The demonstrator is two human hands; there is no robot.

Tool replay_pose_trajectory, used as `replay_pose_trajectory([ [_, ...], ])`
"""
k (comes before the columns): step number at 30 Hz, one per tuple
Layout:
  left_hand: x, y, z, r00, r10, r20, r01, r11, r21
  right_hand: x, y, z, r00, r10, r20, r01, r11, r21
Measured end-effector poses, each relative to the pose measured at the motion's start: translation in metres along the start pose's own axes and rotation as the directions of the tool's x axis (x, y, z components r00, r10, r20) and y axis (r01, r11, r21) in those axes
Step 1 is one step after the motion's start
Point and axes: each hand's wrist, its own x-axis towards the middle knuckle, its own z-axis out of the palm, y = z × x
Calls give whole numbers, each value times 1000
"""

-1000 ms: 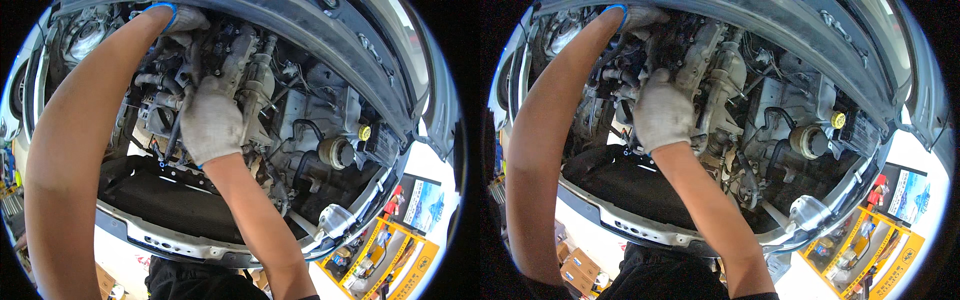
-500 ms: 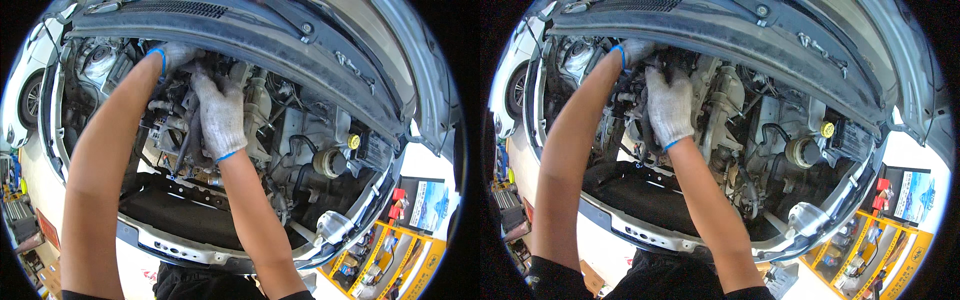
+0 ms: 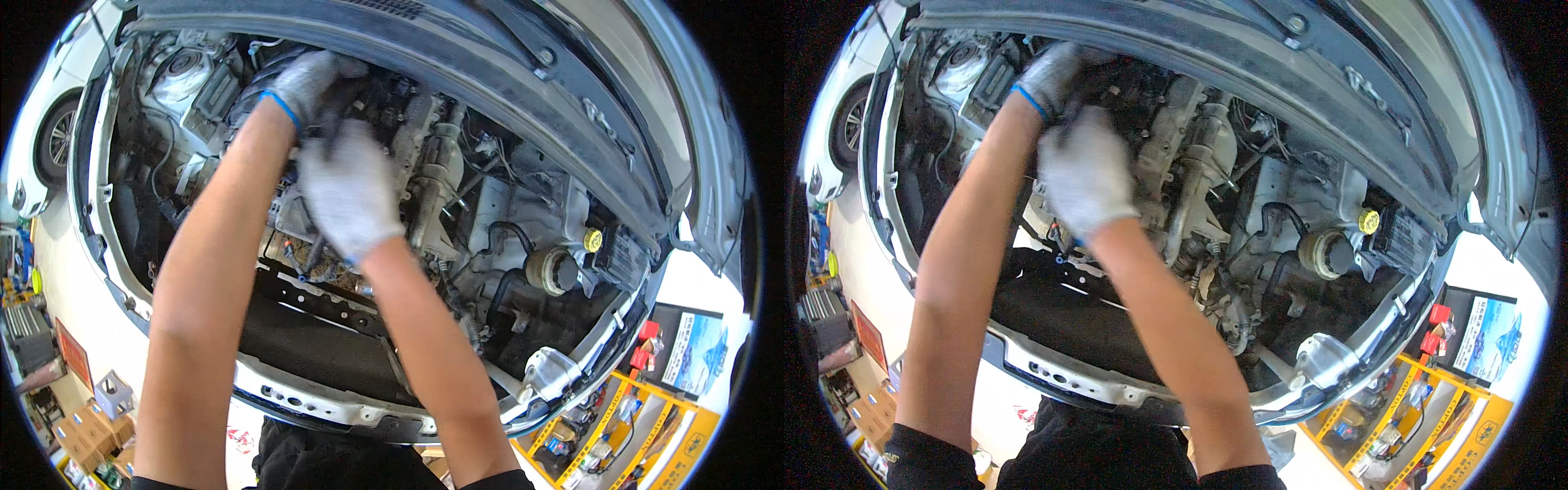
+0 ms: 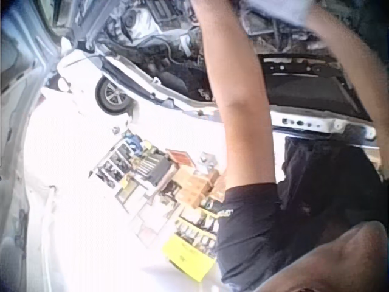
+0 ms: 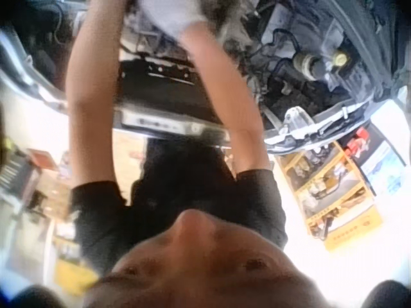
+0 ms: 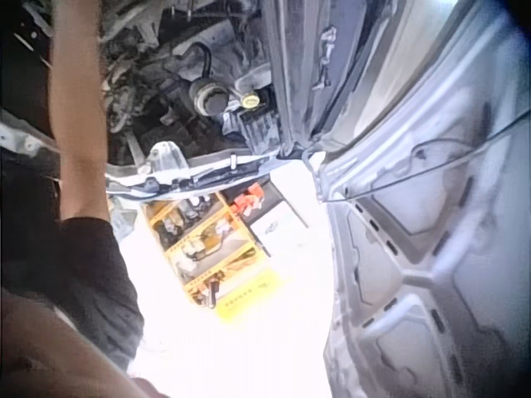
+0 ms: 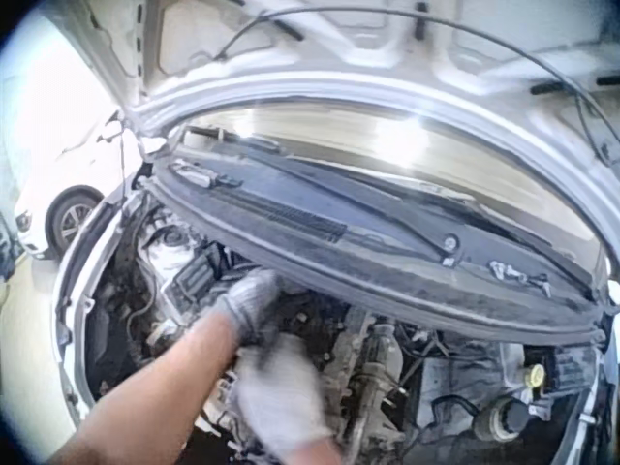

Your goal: The person works under the hood of a white car, using gloved hands to manipulate hoses, connectors, and engine components. They repeatedly reach into the engine bay, adjust parts, and occasionally step back to reposition. The task appears to involve inspection and minor adjustments within the engine compartment.

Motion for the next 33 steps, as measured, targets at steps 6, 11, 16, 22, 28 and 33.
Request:
replay_pose_trajectory([
  [6, 0, -23, 7, 997, -4, -72, -15, 965, -263, -4, 65, -62, 980, 136, -146, -51, 880, 473],
  [11, 2, -24, 10, 986, 167, -11, -167, 985, 34, -19, 11, 0, 967, -206, -147, 200, 978, -56],
  [16, 18, -28, 0, 986, 150, -67, -139, 979, 152, -7, 33, -22, 853, -522, 20, 438, 692, -574],
  [22, 8, -22, 13, 978, 170, 119, -201, 916, 346, -15, 12, -97, 913, -408, -16, 263, 618, -741],
  [28, 1, -14, 10, 944, 212, 252, -305, 852, 425, 21, 130, -148, 980, -24, -196, -186, 213, -959],
  [33, -36, 4, -2, 956, 185, 229, -242, 937, 254, 66, 155, -144, 916, 63, -397, -385, 423, -820],
])
